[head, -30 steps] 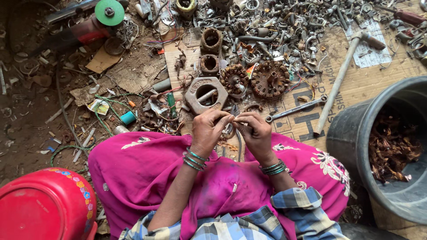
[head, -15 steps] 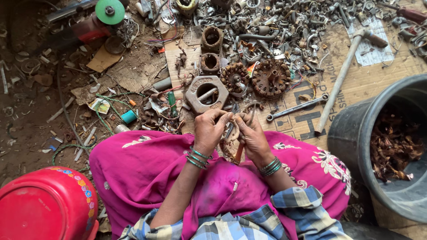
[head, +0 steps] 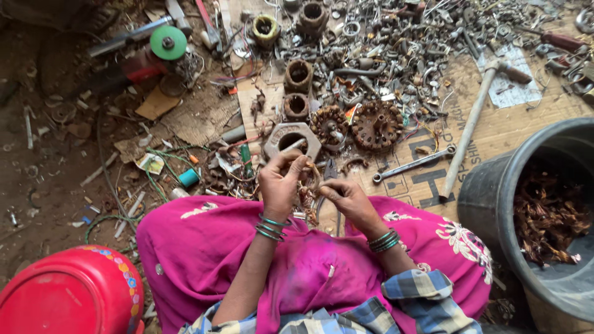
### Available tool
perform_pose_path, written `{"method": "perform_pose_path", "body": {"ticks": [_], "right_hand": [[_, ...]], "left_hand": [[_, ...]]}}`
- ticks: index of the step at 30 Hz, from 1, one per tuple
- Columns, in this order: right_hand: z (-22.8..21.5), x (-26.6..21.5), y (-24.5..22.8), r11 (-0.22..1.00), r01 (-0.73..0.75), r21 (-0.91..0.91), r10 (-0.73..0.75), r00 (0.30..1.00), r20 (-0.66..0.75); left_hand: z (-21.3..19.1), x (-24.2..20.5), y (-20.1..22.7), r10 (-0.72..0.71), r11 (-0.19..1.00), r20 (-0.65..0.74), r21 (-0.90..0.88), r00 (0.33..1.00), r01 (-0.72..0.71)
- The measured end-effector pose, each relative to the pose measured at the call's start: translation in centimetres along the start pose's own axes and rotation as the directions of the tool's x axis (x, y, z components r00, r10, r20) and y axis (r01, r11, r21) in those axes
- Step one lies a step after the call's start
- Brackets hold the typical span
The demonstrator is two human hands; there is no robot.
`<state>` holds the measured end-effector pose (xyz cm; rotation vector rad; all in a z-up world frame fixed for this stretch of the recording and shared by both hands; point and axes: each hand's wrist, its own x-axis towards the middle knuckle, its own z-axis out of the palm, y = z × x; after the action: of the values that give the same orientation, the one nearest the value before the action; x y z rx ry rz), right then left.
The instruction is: The person sits on the ground and uses pliers to strip insulation from small copper wires, placing the stripped copper into a nearby bucket. A coworker uses an angle grinder in the background, creating sparks.
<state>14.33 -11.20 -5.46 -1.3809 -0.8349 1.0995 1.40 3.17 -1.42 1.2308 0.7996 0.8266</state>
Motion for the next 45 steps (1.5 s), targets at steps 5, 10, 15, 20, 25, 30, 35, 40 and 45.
{"method": "perform_pose_path", "body": {"ticks": [5,10,15,20,25,30,35,40,45], "right_hand": [[0.4,0.7,1.0,0.993,0.063,0.096,-0.037,0.966,-0.256],[0.2,0.6,1.5,0.997,-0.044,-0.068,0.02,0.944,-0.33],[0.7,1.2,2.5,0.989,0.077,-0.126,-0.098,0.981,-0.167],[1.7,1.2,2.3,0.989,0.086,-0.12,-0.121,0.936,-0.329],[3.0,0.8,1.3,0.917,-0.003,-0.4,-0.147,0.927,-0.346],[2.3,-0.8,1.9,0.955,-0.086,0.285,0.193,0.907,-0.375],[1.8,-3.4,5.3,0.715,-0.222,0.663,0.578,0.72,-0.384],[3.0,-5.3,7.0,0.765,-0.18,0.619,0.537,0.709,-0.457],[1.7,-5.2,1.9,0.962,0.005,0.272,0.16,0.8,-0.578]], "left_hand": [[0.2,1.9,-2.4,-0.208,0.923,0.188,-0.287,0.96,0.256],[0.3,3.4,-5.9,-0.362,0.875,0.242,-0.245,0.9,0.418],[0.3,4.6,-8.2,-0.385,0.718,0.313,-0.489,0.868,0.495],[0.0,2.7,-7.9,-0.326,0.854,0.353,-0.288,0.877,0.433],[-0.2,0.4,-7.3,-0.288,0.888,0.531,-0.163,0.797,0.429],[-0.7,1.0,-7.0,-0.144,0.876,0.472,-0.349,0.87,0.334],[-1.8,1.7,-5.9,-0.207,0.862,0.504,-0.312,0.839,0.4],[-2.0,1.5,-5.1,-0.15,0.9,0.519,-0.281,0.842,0.333],[-2.8,2.0,-5.1,-0.139,0.942,0.555,-0.18,0.82,0.282]]}}
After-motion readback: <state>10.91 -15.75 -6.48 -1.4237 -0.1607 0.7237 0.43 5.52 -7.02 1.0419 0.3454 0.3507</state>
